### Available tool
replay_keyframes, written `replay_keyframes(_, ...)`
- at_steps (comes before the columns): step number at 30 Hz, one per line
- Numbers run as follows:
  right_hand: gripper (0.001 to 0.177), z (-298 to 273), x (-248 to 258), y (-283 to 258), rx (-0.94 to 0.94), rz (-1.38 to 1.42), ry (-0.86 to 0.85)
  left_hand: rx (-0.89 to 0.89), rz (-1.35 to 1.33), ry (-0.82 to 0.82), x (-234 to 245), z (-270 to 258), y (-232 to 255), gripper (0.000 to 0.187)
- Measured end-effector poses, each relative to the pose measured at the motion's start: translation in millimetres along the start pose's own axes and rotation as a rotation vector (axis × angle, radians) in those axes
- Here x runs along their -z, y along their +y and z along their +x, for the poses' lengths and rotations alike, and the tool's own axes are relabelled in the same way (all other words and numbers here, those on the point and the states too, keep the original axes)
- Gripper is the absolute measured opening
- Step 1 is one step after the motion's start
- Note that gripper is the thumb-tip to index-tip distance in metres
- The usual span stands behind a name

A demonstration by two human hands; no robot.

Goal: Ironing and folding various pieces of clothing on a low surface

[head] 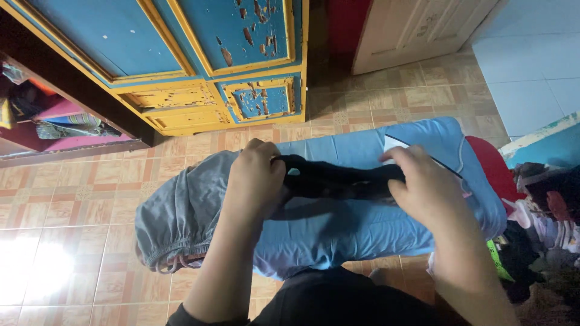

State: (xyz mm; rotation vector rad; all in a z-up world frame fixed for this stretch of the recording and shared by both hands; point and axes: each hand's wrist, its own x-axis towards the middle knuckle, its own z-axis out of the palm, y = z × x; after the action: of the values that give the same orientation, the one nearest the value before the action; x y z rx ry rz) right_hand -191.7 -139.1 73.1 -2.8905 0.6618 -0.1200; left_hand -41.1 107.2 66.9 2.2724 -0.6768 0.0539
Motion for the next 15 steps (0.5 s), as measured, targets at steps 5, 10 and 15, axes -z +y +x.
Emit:
replay_keyframes(5,0.029,14.4,-23.3,18.2,-0.034,0.685,-0.205,-0.119,-0.119,-0.065,-29.4,13.8,-40.6,0.028)
replay_keyframes(10,0.03,45.9,-31.6,26.6,-0.178,0.527,-0.09,-0.009,0.153,-0.022,-49.0,39.6,-62.0,0.016)
replay_keyframes(15,0.025,21.2,-4.4,20.2,0.323,0.343,0.603,-0.262,0.089,0.372,-0.8,6.0,-9.3,0.018)
